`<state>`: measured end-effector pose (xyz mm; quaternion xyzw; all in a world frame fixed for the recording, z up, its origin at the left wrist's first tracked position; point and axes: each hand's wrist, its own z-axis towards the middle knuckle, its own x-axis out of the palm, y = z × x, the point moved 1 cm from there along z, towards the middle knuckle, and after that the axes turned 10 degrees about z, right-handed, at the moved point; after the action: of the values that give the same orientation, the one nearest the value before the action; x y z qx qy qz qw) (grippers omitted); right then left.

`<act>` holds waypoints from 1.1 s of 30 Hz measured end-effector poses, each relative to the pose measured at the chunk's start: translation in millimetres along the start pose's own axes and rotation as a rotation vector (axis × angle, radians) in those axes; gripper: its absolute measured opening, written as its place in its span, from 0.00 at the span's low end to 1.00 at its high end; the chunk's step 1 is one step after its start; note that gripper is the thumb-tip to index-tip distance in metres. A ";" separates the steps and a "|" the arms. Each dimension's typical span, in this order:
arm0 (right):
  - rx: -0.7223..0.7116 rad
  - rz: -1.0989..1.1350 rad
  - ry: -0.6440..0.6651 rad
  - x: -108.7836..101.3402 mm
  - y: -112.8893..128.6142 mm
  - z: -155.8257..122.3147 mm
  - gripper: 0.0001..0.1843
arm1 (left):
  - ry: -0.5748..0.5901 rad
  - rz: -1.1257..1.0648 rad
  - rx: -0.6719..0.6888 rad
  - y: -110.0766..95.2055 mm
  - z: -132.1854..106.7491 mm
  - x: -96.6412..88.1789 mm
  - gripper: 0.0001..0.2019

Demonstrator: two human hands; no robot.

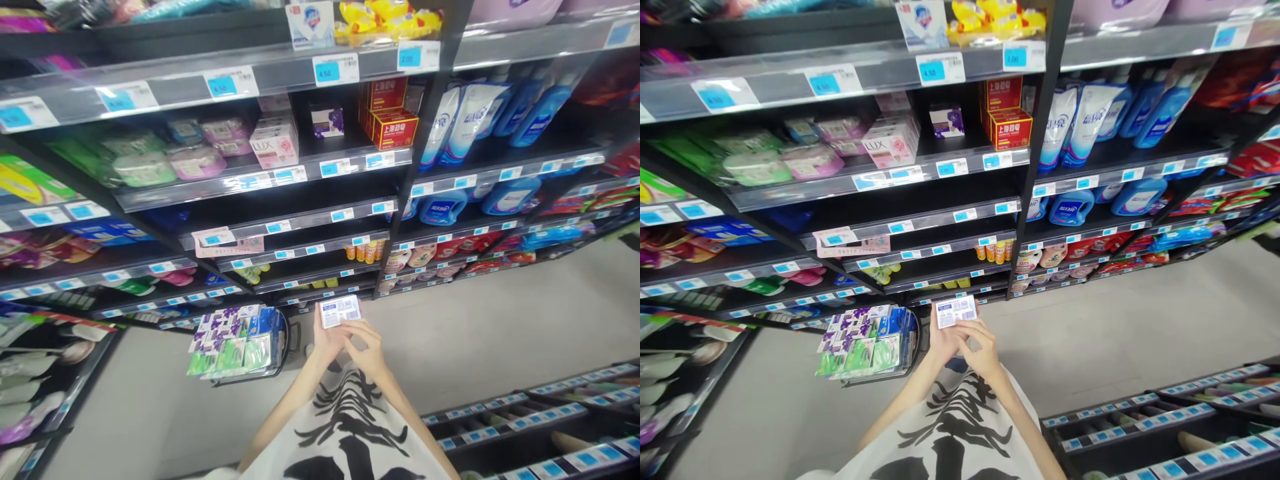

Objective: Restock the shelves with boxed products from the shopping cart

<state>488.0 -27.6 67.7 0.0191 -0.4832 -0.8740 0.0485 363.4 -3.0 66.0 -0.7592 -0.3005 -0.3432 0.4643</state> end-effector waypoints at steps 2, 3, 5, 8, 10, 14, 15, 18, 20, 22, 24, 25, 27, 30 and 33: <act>0.087 0.073 -0.034 -3.5 -2.9 -1.6 0.15 | -0.078 0.089 0.079 -0.3 -0.3 -6.8 0.44; 0.127 0.114 -0.050 -5.7 -4.5 -2.3 0.16 | -0.097 0.157 0.128 -1.5 -0.6 -10.0 0.46; 0.185 0.191 -0.065 -9.8 -7.6 -3.8 0.18 | -0.070 0.340 0.242 -6.2 -1.1 -14.7 0.50; 0.213 0.276 -0.042 -13.3 -11.9 -6.8 0.22 | 0.037 0.629 0.438 -16.9 -0.7 -18.8 0.57; 0.225 0.305 -0.028 -13.1 -14.6 -9.4 0.22 | 0.074 0.753 0.524 -22.8 0.7 -21.6 0.60; 0.272 0.324 -0.044 -10.1 -20.1 -13.8 0.22 | 0.062 0.828 0.537 -27.6 0.5 -24.5 0.60; 0.282 0.326 -0.057 -9.5 -21.3 -14.1 0.22 | 0.049 0.818 0.505 -27.4 -0.8 -23.3 0.59; 0.327 0.305 -0.138 -9.3 -23.7 -13.5 0.21 | -0.022 0.693 0.313 -22.7 -5.5 -15.0 0.49; 0.389 0.246 -0.214 -10.2 -24.3 -12.4 0.19 | -0.097 0.505 0.144 -16.7 -7.2 -8.6 0.38; 0.460 0.184 -0.271 -11.4 -24.4 -11.6 0.16 | -0.156 0.295 -0.034 -9.9 -6.8 -4.0 0.32; 0.509 0.145 -0.288 -12.5 -24.4 -11.3 0.15 | -0.192 0.144 -0.200 -4.3 -5.3 -2.2 0.31; 0.525 0.137 -0.285 -13.0 -24.5 -11.3 0.15 | -0.207 0.099 -0.262 -2.4 -4.5 -2.2 0.32; 0.545 0.129 -0.274 -14.0 -24.9 -11.6 0.14 | -0.241 0.050 -0.327 -0.2 -2.9 -3.1 0.32; 0.570 0.129 -0.289 -15.8 -25.9 -12.5 0.15 | -0.266 0.052 -0.328 2.2 -1.1 -4.5 0.30; 0.625 0.170 -0.321 -17.8 -27.8 -15.6 0.23 | -0.304 0.213 -0.210 6.4 -0.6 -7.6 0.28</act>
<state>505.1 -24.2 35.6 -0.1448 -0.7282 -0.6689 0.0364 363.8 -7.1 57.0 -0.8740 -0.2476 -0.2031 0.3656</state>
